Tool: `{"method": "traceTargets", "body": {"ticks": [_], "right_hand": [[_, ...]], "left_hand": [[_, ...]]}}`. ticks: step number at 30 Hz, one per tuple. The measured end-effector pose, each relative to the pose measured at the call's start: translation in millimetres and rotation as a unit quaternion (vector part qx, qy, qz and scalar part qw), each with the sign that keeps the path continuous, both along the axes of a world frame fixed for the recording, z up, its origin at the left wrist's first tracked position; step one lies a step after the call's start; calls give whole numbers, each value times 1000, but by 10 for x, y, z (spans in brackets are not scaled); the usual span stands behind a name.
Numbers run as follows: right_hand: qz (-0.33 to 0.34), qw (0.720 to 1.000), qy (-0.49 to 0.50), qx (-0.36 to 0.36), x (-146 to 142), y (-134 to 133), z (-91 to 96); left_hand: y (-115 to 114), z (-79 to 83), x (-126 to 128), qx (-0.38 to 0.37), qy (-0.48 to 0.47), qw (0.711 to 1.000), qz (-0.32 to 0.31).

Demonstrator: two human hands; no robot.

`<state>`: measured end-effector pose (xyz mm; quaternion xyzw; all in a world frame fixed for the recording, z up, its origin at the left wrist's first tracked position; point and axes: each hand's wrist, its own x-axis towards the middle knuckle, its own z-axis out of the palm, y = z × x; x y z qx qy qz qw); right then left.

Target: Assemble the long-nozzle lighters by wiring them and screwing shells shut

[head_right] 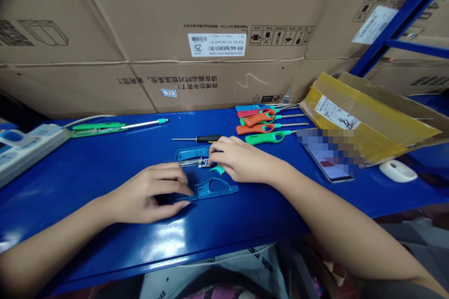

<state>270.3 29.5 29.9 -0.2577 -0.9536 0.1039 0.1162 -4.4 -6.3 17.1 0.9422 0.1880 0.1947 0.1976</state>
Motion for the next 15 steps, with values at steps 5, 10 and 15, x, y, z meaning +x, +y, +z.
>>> {"method": "traceTargets", "body": {"ticks": [5, 10, 15], "right_hand": [[-87, 995, -31, 46, 60, -52, 182], [-161, 977, -137, 19, 5, -223, 333], [-126, 988, -89, -9, -142, -210, 146]], "left_hand": [[83, -1, -43, 58, -25, 991, 119], [182, -40, -120, 99, -4, 971, 216], [213, -115, -116, 83, 31, 969, 231]]}}
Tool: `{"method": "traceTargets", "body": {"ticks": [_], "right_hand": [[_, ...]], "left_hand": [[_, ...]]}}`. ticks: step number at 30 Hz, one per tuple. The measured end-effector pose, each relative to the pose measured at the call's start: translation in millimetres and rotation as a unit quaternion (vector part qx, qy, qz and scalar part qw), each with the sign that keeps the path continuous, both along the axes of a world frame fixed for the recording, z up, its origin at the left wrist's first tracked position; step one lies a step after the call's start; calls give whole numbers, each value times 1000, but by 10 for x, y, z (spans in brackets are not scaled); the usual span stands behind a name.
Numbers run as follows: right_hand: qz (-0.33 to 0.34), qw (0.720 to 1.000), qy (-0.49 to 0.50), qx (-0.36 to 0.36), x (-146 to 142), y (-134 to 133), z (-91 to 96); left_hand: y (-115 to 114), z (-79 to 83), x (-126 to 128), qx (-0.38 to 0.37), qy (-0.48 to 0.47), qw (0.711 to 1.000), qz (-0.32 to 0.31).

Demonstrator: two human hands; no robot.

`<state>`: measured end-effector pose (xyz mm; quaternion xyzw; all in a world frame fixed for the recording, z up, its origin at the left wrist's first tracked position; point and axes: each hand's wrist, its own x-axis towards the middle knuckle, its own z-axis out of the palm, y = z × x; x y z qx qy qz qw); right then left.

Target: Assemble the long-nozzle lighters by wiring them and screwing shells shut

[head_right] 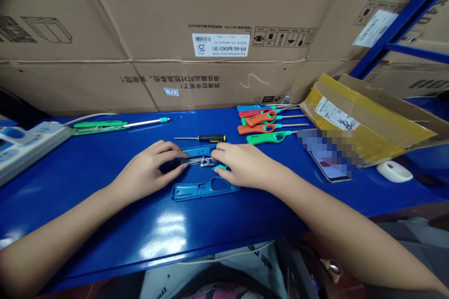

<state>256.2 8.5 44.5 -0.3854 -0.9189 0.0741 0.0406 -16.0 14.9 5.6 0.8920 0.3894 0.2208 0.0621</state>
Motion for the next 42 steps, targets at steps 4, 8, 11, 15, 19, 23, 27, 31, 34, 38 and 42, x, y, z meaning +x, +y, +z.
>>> {"method": "traceTargets", "body": {"ticks": [4, 8, 11, 15, 19, 23, 27, 31, 34, 38, 42], "right_hand": [[50, 998, 37, -29, 27, 122, -171], [100, 991, 86, -17, 144, 203, -241], [115, 987, 113, -16, 199, 227, -265], [117, 981, 149, 33, 211, 232, -265], [102, 976, 180, 72, 242, 235, -206], [44, 986, 146, 66, 320, 241, -117], [-8, 997, 68, 24, 348, 252, -105], [21, 997, 75, -7, 294, 249, -176], [56, 991, 121, -19, 243, 229, -206], [59, 982, 170, 53, 226, 217, -180], [22, 988, 129, 80, 292, 256, -145]], "left_hand": [[12, -51, 6, -22, -1, 1000, 0], [23, -79, 4, -25, -18, 1000, 0], [25, -87, 9, -27, -31, 999, -9], [29, -89, 16, -37, -40, 998, -22], [36, -99, 13, -39, -31, 999, -13], [37, -105, 12, -41, -22, 999, -3], [33, -106, 20, -44, -26, 999, -8], [24, -106, 31, -40, -38, 998, -5], [13, -94, 35, -44, -47, 998, 5], [-10, -72, 43, -32, -62, 998, 7], [-43, -43, 58, -10, -84, 996, 7]]}}
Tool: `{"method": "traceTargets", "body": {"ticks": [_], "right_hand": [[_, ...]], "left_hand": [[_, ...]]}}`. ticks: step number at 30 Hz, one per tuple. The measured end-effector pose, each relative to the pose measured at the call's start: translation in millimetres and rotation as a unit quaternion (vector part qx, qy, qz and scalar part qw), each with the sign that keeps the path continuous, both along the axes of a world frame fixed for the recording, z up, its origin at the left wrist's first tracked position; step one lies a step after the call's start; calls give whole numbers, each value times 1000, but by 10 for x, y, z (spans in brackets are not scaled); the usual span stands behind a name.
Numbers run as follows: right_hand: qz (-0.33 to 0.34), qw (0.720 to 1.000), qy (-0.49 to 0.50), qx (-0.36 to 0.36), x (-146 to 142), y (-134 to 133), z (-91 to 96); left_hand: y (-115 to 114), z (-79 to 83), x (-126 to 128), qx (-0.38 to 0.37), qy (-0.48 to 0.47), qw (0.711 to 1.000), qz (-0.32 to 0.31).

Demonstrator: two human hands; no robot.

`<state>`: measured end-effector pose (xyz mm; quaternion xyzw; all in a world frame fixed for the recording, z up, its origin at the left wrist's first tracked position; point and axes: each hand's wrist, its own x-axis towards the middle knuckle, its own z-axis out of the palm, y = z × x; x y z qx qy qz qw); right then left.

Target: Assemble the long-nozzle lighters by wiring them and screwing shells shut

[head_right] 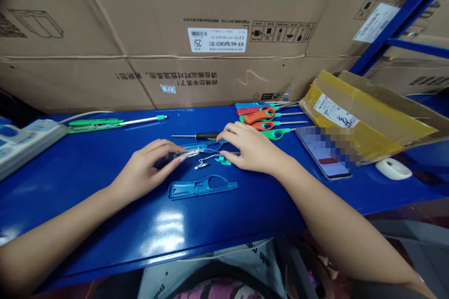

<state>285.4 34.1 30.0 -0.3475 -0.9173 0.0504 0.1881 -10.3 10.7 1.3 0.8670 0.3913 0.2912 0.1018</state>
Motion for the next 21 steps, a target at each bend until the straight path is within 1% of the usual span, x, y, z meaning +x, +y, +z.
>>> {"method": "traceTargets", "body": {"ticks": [4, 6, 8, 10, 13, 15, 17, 19, 21], "right_hand": [[-32, 994, -78, -67, 72, 26, 31], [-38, 994, -73, -71, 90, 13, 57], [-25, 994, -61, -85, 97, -7, 83], [-14, 991, -72, -110, 98, -20, 93], [-25, 987, -99, -128, 98, -6, 71], [-41, 987, -89, -127, 105, 16, 50], [-50, 989, -58, -125, 120, 34, 48], [-42, 990, -19, -134, 141, 37, 74], [-20, 986, 11, -163, 164, 25, 124]], "left_hand": [[-26, 46, 7, 25, -14, 1000, 6], [-35, 69, 7, 39, -19, 999, 5], [-43, 89, 6, 53, -22, 998, 3], [-52, 104, 6, 66, -24, 998, 2], [-67, 119, 9, 76, -27, 997, -1], [-77, 131, 13, 81, -32, 996, 0], [-88, 151, 18, 91, -47, 995, 3], [-99, 182, 23, 105, -73, 992, 8], [-111, 218, 27, 121, -94, 988, 9]]}}
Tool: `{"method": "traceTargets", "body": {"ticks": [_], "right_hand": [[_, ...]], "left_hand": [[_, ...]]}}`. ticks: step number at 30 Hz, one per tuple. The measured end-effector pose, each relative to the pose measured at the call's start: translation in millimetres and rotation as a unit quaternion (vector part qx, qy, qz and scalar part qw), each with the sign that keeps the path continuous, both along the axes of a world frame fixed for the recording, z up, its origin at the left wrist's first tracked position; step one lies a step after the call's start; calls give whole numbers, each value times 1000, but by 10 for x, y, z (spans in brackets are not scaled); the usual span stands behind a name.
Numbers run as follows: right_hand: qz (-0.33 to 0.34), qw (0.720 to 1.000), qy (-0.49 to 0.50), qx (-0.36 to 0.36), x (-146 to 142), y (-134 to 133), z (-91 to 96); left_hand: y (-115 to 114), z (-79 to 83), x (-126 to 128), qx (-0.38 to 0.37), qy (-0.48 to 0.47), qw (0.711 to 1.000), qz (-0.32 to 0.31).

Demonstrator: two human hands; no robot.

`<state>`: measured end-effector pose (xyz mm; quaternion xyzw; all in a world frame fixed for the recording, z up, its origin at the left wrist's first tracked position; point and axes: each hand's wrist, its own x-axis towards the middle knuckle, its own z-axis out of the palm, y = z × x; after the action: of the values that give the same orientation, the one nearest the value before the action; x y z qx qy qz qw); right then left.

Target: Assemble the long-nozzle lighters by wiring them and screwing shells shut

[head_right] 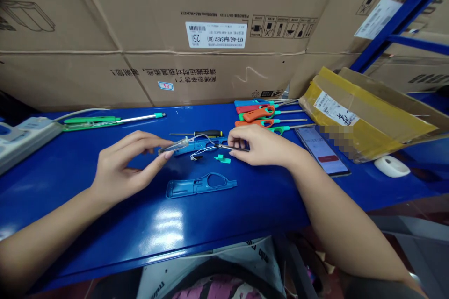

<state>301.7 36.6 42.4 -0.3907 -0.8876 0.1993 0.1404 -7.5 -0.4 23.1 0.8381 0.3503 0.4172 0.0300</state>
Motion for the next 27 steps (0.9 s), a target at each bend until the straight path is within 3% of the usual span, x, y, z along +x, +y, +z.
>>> {"method": "traceTargets", "body": {"ticks": [5, 11, 19, 22, 27], "right_hand": [[52, 993, 24, -99, 33, -58, 131], [64, 990, 63, -107, 9, -86, 179], [55, 986, -84, -137, 46, -33, 92], [51, 991, -75, -94, 53, -28, 72], [89, 993, 55, 62, -146, -140, -23]], "left_hand": [[-18, 63, 5, 44, -36, 998, -32], [-16, 55, -21, 79, -82, 993, -40], [30, 3, -15, -7, 17, 984, -176], [41, -24, -26, -36, 56, 977, -204], [46, -60, -47, -67, 98, 967, -226]]}}
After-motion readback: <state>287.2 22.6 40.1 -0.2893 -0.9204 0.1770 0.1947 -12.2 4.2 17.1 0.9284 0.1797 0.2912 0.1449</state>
